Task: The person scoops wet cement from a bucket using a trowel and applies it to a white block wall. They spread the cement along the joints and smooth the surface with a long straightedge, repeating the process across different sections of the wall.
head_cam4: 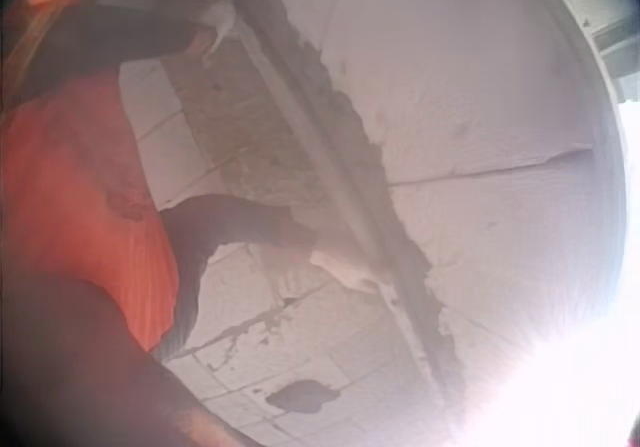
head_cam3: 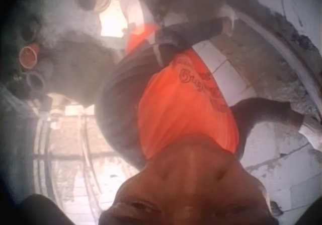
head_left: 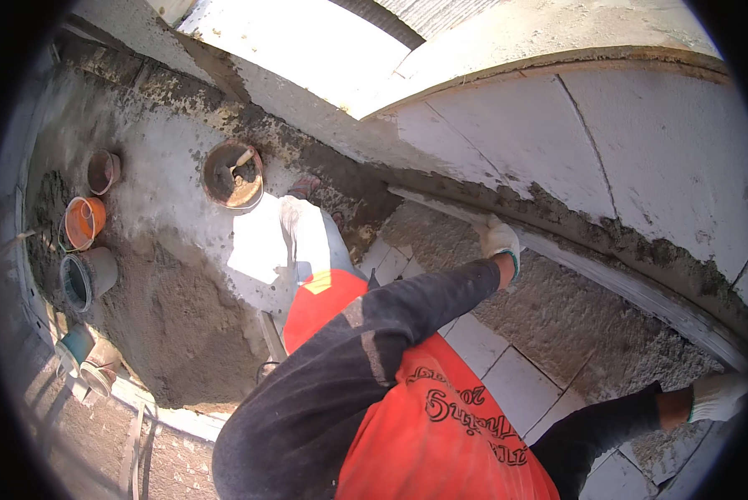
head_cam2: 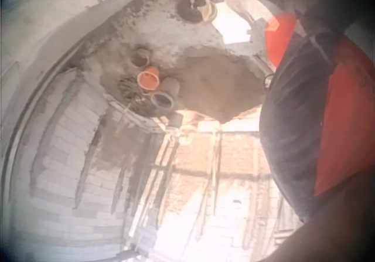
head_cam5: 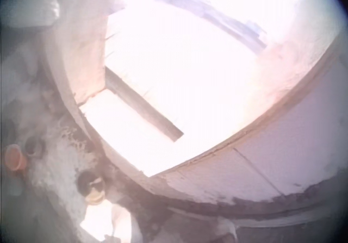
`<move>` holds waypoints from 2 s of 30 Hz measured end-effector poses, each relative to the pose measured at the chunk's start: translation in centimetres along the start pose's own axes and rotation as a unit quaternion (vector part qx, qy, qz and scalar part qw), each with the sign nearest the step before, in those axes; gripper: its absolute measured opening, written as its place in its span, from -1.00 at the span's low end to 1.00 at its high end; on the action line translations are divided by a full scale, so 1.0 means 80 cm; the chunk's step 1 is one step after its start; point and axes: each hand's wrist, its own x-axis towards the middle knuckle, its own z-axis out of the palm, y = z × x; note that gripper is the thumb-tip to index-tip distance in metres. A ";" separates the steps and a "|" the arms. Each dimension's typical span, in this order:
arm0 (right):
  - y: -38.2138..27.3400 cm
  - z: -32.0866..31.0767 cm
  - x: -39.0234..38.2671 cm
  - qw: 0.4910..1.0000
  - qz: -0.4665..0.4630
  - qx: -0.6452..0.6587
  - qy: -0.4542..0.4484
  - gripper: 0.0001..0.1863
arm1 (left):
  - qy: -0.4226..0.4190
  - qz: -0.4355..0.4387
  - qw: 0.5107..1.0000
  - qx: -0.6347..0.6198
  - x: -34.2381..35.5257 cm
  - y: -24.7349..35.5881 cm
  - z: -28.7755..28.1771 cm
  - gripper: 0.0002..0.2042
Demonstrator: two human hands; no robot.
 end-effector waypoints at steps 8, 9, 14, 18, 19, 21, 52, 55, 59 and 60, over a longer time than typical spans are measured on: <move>-0.107 -0.033 -0.126 0.980 0.095 0.168 -0.053 -0.45 | -0.027 -0.039 0.990 -0.129 0.058 0.053 -0.036 -0.35; -0.120 -0.035 -0.138 0.975 0.105 0.190 -0.055 -0.48 | -0.026 -0.039 0.990 -0.134 0.062 0.056 -0.037 -0.35; -0.025 0.009 -0.062 0.992 -0.077 -0.095 -0.025 -0.59 | -0.033 -0.051 0.988 -0.145 0.046 0.031 -0.023 -0.36; 0.005 -0.001 -0.034 0.975 -0.091 -0.203 -0.024 -0.62 | -0.037 -0.058 0.989 -0.134 0.036 0.009 -0.019 -0.37; -0.001 -0.005 -0.044 0.984 -0.056 -0.168 -0.026 -0.61 | -0.039 -0.053 0.988 -0.140 0.045 0.004 -0.021 -0.37; -0.043 -0.011 -0.080 1.000 0.014 -0.009 -0.024 -0.56 | -0.050 -0.037 0.986 -0.154 0.095 0.007 -0.029 -0.36; -0.047 -0.002 -0.142 0.995 -0.052 0.087 -0.009 -0.39 | -0.043 -0.093 0.910 -0.402 0.122 -0.001 -0.030 -0.35; -0.108 -0.011 -0.155 0.961 0.188 0.204 -0.012 -0.34 | -0.029 -0.109 0.941 -0.318 0.105 -0.002 -0.018 -0.38; -0.109 -0.021 -0.149 0.967 0.141 0.212 -0.009 -0.37 | -0.034 -0.125 0.974 -0.187 0.090 0.010 -0.031 -0.47; -0.115 -0.022 -0.149 0.964 0.136 0.228 -0.011 -0.39 | -0.034 -0.117 0.972 -0.203 0.099 0.012 -0.026 -0.50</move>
